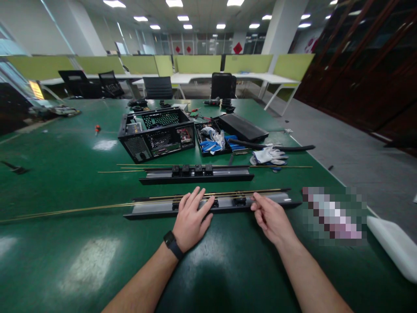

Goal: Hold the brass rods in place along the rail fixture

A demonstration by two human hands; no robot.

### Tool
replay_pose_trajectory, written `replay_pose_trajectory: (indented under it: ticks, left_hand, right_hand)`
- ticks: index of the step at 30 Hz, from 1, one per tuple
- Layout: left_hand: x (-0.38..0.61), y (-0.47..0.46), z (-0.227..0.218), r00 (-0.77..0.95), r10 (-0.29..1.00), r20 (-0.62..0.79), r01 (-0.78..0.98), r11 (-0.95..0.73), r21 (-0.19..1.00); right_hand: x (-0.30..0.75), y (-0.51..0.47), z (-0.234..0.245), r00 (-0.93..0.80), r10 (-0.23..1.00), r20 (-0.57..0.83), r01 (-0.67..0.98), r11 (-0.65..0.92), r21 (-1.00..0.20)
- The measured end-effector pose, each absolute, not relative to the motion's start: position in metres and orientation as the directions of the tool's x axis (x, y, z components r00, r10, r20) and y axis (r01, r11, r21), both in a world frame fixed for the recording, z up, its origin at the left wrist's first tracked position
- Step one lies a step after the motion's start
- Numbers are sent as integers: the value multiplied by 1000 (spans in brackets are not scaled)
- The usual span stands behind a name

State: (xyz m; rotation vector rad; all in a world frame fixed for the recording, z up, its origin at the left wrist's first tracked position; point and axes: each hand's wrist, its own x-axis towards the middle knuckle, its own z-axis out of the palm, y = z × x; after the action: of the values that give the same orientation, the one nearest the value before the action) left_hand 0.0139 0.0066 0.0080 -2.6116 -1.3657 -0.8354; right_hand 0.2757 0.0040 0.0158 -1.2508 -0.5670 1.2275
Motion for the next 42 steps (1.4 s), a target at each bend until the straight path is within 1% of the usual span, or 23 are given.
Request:
replay_pose_trajectory:
  ticks: [5, 11, 25, 28, 32, 34, 36, 38, 42]
  left_hand:
    - [15, 7, 8, 452, 734, 506, 780, -601, 174]
    - [15, 8, 7, 448, 737, 506, 782, -598, 178]
    - [15, 8, 9, 449, 742, 497, 781, -597, 186]
    - [15, 8, 10, 449, 745, 493, 784, -594, 183]
    - [14, 8, 9, 446, 749, 489, 788, -588, 183]
    - [14, 7, 8, 447, 752, 485, 789, -586, 182]
    - [14, 7, 7, 448, 755, 479, 791, -584, 182]
    - [14, 7, 6, 450, 757, 474, 791, -584, 181]
    - [14, 7, 7, 453, 754, 476, 789, -587, 179]
  right_hand:
    - [279, 5, 16, 379, 884, -275, -411, -106, -906]
    - [274, 6, 10, 279, 923, -266, -359, -157, -920]
    - [273, 4, 15, 291, 918, -269, -347, -161, -924]
    - [280, 6, 14, 338, 900, -276, -375, -141, -916]
    - [298, 11, 13, 476, 826, -301, -426, -83, -901]
    - [305, 12, 12, 535, 787, -307, -421, -66, -904]
    - [305, 13, 12, 560, 772, -300, -398, -67, -915]
    - [300, 11, 11, 535, 795, -284, -364, -86, -927]
    - [286, 8, 8, 402, 879, -258, -318, -130, -939]
